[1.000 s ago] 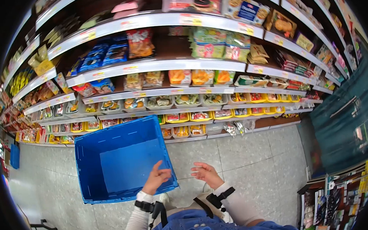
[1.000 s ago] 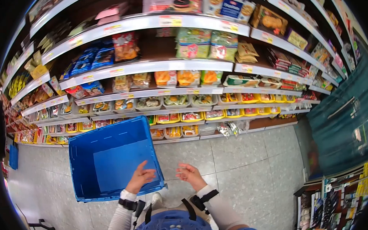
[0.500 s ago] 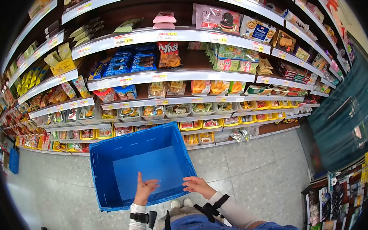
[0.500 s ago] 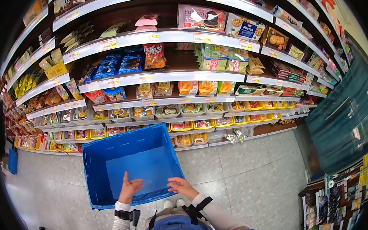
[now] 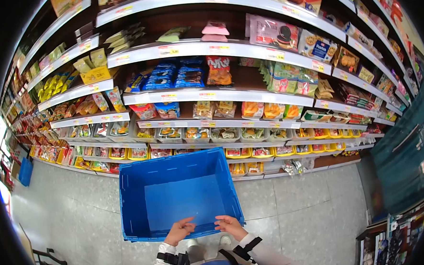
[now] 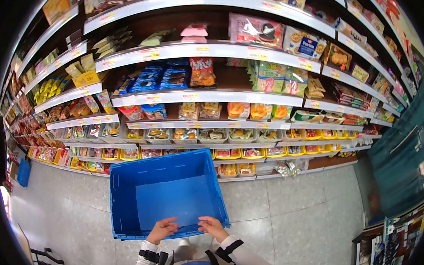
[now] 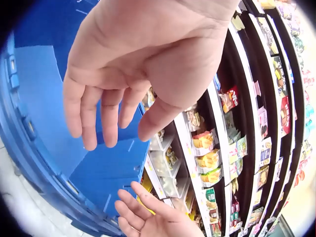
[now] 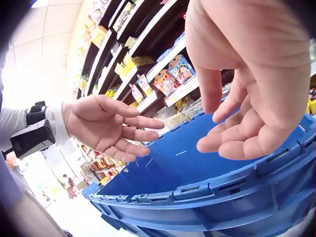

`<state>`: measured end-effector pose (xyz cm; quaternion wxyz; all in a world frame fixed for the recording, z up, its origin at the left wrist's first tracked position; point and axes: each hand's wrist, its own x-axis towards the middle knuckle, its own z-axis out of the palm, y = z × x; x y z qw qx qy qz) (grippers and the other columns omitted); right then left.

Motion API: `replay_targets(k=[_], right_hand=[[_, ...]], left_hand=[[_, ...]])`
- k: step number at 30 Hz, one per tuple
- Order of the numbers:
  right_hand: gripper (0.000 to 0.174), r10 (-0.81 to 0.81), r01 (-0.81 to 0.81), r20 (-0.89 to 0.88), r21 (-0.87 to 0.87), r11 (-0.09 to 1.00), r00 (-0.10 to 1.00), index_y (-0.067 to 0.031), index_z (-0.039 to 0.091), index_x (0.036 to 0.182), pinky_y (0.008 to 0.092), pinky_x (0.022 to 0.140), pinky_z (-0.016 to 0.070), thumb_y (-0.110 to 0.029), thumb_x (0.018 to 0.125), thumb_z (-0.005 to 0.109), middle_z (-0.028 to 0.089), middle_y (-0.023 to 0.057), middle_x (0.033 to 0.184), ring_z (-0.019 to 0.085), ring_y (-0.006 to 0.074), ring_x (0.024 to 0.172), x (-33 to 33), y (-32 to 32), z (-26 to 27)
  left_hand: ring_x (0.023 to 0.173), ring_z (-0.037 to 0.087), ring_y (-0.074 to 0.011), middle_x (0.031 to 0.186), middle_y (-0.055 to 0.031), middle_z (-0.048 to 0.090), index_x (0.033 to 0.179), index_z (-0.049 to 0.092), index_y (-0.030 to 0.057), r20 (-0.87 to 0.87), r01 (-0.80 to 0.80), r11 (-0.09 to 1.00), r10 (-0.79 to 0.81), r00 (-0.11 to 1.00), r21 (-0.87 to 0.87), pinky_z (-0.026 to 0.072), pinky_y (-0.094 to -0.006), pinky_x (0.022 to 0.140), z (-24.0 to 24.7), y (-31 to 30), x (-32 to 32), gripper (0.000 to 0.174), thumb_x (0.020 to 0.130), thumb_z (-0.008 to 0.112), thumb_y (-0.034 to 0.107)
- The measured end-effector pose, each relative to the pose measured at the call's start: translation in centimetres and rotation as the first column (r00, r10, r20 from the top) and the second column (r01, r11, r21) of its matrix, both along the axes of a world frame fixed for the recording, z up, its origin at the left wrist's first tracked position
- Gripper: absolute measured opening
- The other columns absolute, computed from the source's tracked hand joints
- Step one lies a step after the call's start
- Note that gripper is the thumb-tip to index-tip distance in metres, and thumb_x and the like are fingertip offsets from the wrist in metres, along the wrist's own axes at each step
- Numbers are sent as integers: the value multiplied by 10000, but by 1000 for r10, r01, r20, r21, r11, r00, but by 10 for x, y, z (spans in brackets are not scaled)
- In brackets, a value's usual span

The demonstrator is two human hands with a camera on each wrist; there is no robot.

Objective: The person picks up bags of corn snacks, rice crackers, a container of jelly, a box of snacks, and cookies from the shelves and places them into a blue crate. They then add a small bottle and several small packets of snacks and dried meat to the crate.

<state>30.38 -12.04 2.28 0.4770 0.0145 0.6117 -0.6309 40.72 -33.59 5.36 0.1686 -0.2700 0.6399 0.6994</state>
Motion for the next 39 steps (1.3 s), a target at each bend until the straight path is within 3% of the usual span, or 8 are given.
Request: replay_targets(k=[5,7,12,22,27,29,34,39], right_hand=[[283,-110,108,-90,-29,994,990,-71,487,1127,226,671,439,-142,854,494,575,73,1004,587,152,827,5,-26,16],[285,-197,194,-161,-39,980,967,-69,483,1127,238,671,447,-125,848,498,580,83,992,591,166,828,14,-37,3],[298,-421,424,-130,2,905,898,-65,478,1130,236,670,450,-114,837,513,591,91,969,599,178,824,73,-102,-11],[324,-16,29,-183,67,997,983,-84,480,1153,245,737,413,-198,852,517,577,62,1032,546,129,917,161,-186,4],[326,-30,30,-198,-7,1000,980,-89,489,1148,238,732,412,-156,833,535,589,40,1014,556,121,885,173,-177,-40],[326,-20,22,-155,7,1000,988,-90,490,1147,236,726,412,-152,830,536,592,36,1009,560,120,876,179,-180,-41],[302,15,-9,-152,42,999,988,-92,504,1130,237,710,418,-186,844,530,595,37,1004,569,117,867,191,-191,-44],[275,-45,55,-188,46,997,981,-77,518,1103,227,700,420,-163,842,528,605,43,975,578,121,849,193,-204,-15]], left_hand=[[836,566,-158,1022,-96,570,1246,388,49,-55,-134,990,131,990,-46,449,-243,692,-1,-64,17,499,781,564,89],[837,543,-162,1122,-136,510,1279,345,54,-111,-99,969,76,991,-228,445,-256,682,1,-90,20,618,733,629,116],[883,531,-188,1239,-177,412,1323,258,77,-145,89,965,-128,981,-249,442,-290,731,24,-147,41,702,740,641,161],[893,531,-172,1026,-124,563,1203,437,15,-119,73,977,-98,988,-201,436,-275,747,11,-236,117,495,756,612,138],[804,565,-133,892,-82,617,1169,459,0,-208,-77,988,48,977,-131,446,-243,707,-23,-225,120,445,761,598,110],[785,576,-123,869,-79,628,1178,449,2,-149,15,978,-47,988,-206,451,-239,695,6,-197,118,450,766,594,112],[862,559,-140,914,-105,615,1277,320,19,-204,300,951,-279,938,76,432,-237,768,27,-169,130,530,808,549,113],[845,557,-136,938,-99,606,1247,370,12,-87,258,960,-250,964,104,436,-238,744,24,-207,145,497,802,559,125]])
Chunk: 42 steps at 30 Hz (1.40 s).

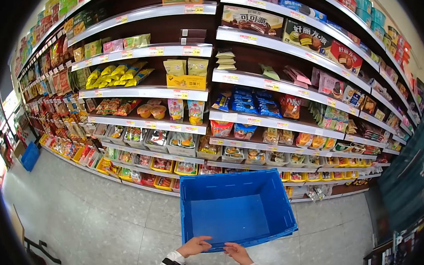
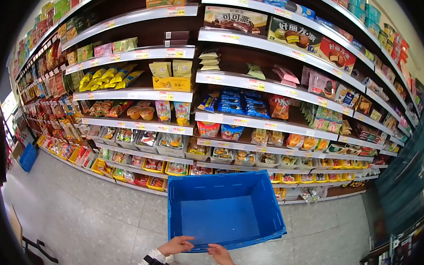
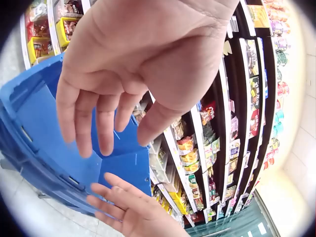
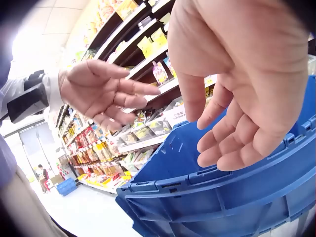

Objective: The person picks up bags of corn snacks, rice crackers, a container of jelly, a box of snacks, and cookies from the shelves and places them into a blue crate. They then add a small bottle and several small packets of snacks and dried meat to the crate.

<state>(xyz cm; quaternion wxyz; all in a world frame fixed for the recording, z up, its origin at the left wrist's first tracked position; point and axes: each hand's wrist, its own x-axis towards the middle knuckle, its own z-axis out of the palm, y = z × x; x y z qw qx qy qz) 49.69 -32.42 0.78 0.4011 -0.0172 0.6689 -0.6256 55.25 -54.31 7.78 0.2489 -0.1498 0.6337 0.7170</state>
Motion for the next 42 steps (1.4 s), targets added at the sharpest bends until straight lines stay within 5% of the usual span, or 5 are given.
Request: replay_targets(k=[9,15,25,32,42], right_hand=[[249,-263,267,-54,78,961,963,-48,529,1072,217,663,429,-142,841,526,611,60,946,594,126,812,17,-55,-6],[302,-332,332,-127,-18,943,935,-61,511,1103,219,574,449,-137,817,574,591,30,857,563,127,740,33,-183,11],[258,58,-76,-241,-68,995,969,-2,517,1069,227,753,443,-122,842,520,599,67,926,575,124,839,39,-322,24],[309,122,-128,-204,-16,992,971,10,486,1115,229,764,440,-150,852,518,583,73,983,558,119,879,1,-364,53],[272,44,-129,-341,-230,965,939,-5,504,1098,216,757,437,-100,842,513,591,58,960,559,104,862,-101,-419,76]], left_hand=[[789,543,-128,887,-67,588,1204,438,49,-134,4,1000,-5,991,-8,438,-245,689,-14,-102,-11,444,802,571,183],[799,561,-129,913,-75,596,1198,441,49,-152,39,999,-43,987,-32,449,-241,717,-24,-234,14,423,794,558,100],[748,559,-120,885,-83,614,1185,432,-12,-149,-285,955,272,951,-77,443,-228,690,7,-387,55,439,767,548,62],[788,554,-108,917,-39,607,1209,427,45,-48,-236,972,235,971,-8,433,-229,689,24,-412,28,430,794,524,93],[790,542,-73,852,-24,598,1145,485,22,-442,-332,926,226,868,-179,437,-212,685,105,-463,-64,329,824,529,74]])
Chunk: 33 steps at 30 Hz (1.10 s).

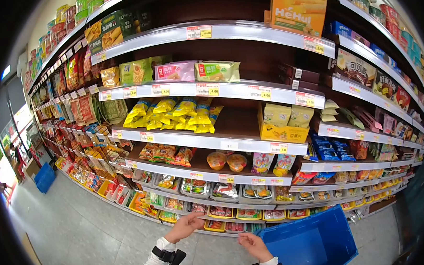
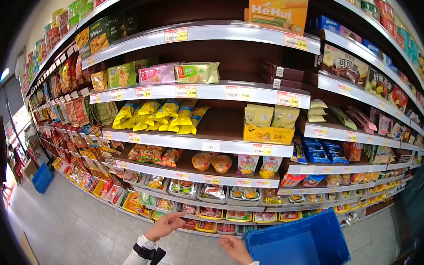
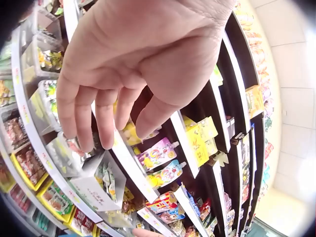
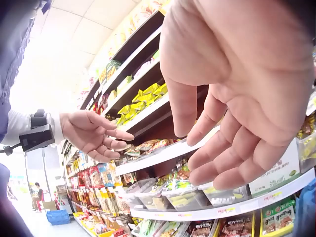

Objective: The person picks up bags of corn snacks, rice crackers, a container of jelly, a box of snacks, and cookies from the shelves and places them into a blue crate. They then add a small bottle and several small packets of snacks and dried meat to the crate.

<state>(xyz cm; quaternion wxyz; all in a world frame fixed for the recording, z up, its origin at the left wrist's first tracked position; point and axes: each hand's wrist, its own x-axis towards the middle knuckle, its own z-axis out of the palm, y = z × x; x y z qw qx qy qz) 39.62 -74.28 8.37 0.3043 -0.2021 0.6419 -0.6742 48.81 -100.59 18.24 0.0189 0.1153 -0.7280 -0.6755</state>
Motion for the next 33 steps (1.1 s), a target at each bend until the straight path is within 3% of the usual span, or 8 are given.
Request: replay_targets(k=[7,9,11,14,18,20,26,33], right_hand=[[290,73,-59,-271,61,996,960,-32,505,1111,198,651,422,-82,827,529,577,11,854,523,58,745,-49,-63,99],[300,12,-5,-475,17,1000,880,-47,510,1107,202,620,414,-85,812,548,556,1,822,498,52,688,-65,-89,120],[323,14,-7,-442,16,1000,897,-47,505,1112,211,637,431,-95,798,562,561,46,903,538,90,742,-72,-118,154],[358,-130,153,-840,-56,987,528,-50,495,1118,235,720,428,-66,770,579,512,73,1033,527,152,886,-84,-167,204],[417,-153,218,-911,-71,973,383,-69,473,1142,368,882,368,-114,746,593,456,154,1128,441,308,1055,-100,-230,249],[500,-189,273,-973,-148,951,131,-98,430,1195,390,909,337,-83,717,576,396,180,1178,387,344,1087,-116,-259,258],[650,-145,425,-989,-116,898,36,-147,358,1257,442,917,297,-64,636,531,362,210,1190,334,377,1104,-147,-312,277],[581,-11,549,-1000,-11,835,-3,-173,394,1230,461,926,254,-133,668,534,410,175,1185,343,353,1114,-166,-333,277]], left_hand=[[793,555,-120,927,-62,587,1111,510,49,-384,-333,870,185,904,-365,454,-254,674,78,-65,-52,354,774,590,124],[861,550,-190,952,-106,564,1097,517,51,-580,-500,737,182,794,-454,439,-297,744,114,-85,-62,363,747,599,105],[932,511,-267,994,-143,533,1085,520,53,-673,-605,587,132,728,-538,404,-346,820,137,-118,-77,369,726,597,86],[1005,452,-321,1051,-169,492,1113,493,60,-793,-736,432,71,604,-522,358,-386,879,163,-161,-100,424,704,602,83],[1106,332,-397,1144,-199,418,1183,421,92,-807,-781,262,18,591,-567,286,-448,928,179,-206,-125,535,684,612,123],[1109,329,-400,1148,-193,420,1186,417,95,-793,-774,223,2,609,-593,279,-458,929,184,-222,-136,536,685,604,132],[1106,331,-387,1128,-155,459,1183,425,109,-722,-704,189,-44,690,-684,253,-486,928,192,-252,-161,568,636,576,134],[1013,424,-365,1039,-128,550,1188,459,261,-634,-620,136,-135,761,-773,214,-564,924,197,-264,-172,564,645,540,136]])
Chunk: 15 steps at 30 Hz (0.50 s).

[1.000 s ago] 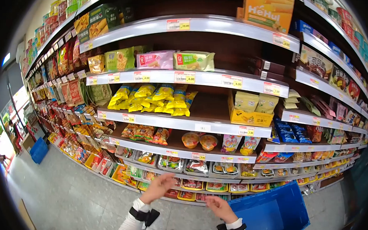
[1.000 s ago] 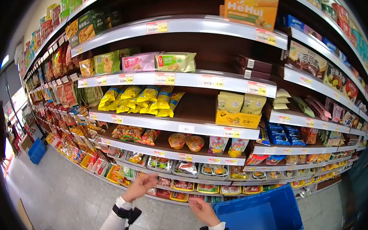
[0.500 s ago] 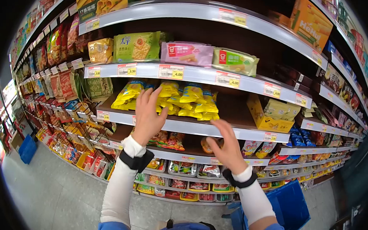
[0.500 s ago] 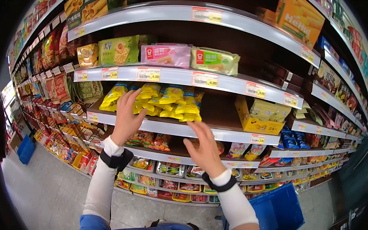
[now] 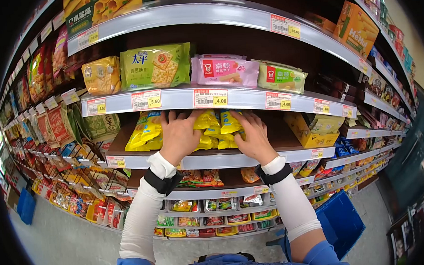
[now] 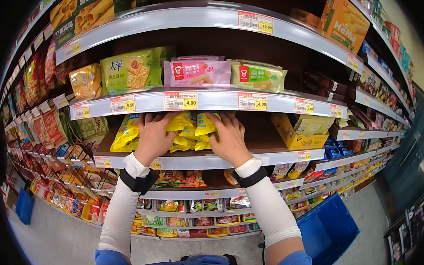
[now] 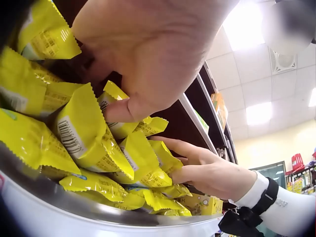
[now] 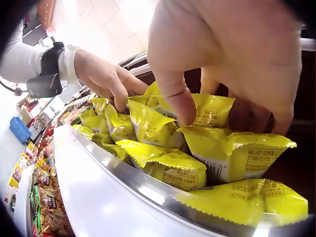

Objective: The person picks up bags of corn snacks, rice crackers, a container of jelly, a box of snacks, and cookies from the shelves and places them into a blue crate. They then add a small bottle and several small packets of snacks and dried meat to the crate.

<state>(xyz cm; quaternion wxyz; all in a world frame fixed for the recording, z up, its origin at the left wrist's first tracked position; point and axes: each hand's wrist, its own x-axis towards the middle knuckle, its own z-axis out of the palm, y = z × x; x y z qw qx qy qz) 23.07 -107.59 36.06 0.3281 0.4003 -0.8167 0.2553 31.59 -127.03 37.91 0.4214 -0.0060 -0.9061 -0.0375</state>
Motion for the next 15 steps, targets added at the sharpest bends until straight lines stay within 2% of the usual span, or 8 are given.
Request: replay_targets(k=[3,5,6,8,9,11,13,15], right_hand=[[519,-23,23,-27,-34,999,999,-162,437,1199,448,942,239,-134,691,538,449,161,1164,373,326,1111,2,-4,-2],[491,-15,13,-28,-65,998,999,-160,457,1183,450,944,233,-122,700,535,461,158,1155,389,317,1103,5,-6,-2],[478,0,-5,-57,-93,996,998,-159,471,1170,441,938,250,-98,700,533,462,157,1158,407,315,1086,8,-6,-3],[466,11,-21,-85,-119,993,996,-158,486,1157,433,932,268,-74,701,531,463,157,1160,424,312,1069,16,-5,-4],[455,34,-44,-60,-168,985,998,-142,502,1139,414,916,304,-39,697,530,465,160,1158,444,311,1056,22,-4,-5],[445,54,-60,-33,-219,974,998,-126,518,1122,395,900,341,-4,694,529,467,163,1156,464,309,1042,36,1,-8],[427,196,-164,44,-392,905,980,-115,557,1078,375,863,389,36,681,517,464,176,1163,482,337,1025,52,8,-14],[426,199,-161,46,-427,890,979,-91,565,1065,365,861,397,60,670,516,462,187,1164,484,339,1035,71,18,-18]], left_hand=[[996,444,-344,1057,-131,545,1178,472,250,33,66,998,-66,997,17,201,-576,919,2,0,-2,538,660,527,117],[995,465,-296,1070,-125,534,1161,495,213,-44,85,995,-87,995,-45,286,-466,903,4,5,-1,483,694,524,93],[995,465,-296,1070,-125,534,1161,495,213,-42,93,995,-95,995,-48,286,-466,903,6,7,1,483,694,524,93],[939,501,-322,1047,-159,519,1163,496,200,49,246,962,-253,966,121,394,-410,805,12,14,8,449,734,500,65],[939,501,-322,1047,-159,519,1163,496,200,51,251,961,-258,965,120,394,-410,805,12,17,12,449,734,500,65],[869,518,-342,1002,-179,499,1139,512,195,-29,386,899,-389,921,209,457,-387,681,10,24,23,415,748,488,57],[873,522,-342,1025,-188,476,1137,516,193,-50,437,861,-440,897,261,462,-389,684,8,33,40,424,743,495,37],[876,525,-343,1047,-197,452,1134,521,191,-70,485,815,-489,869,317,467,-391,686,2,43,57,433,739,503,16]])
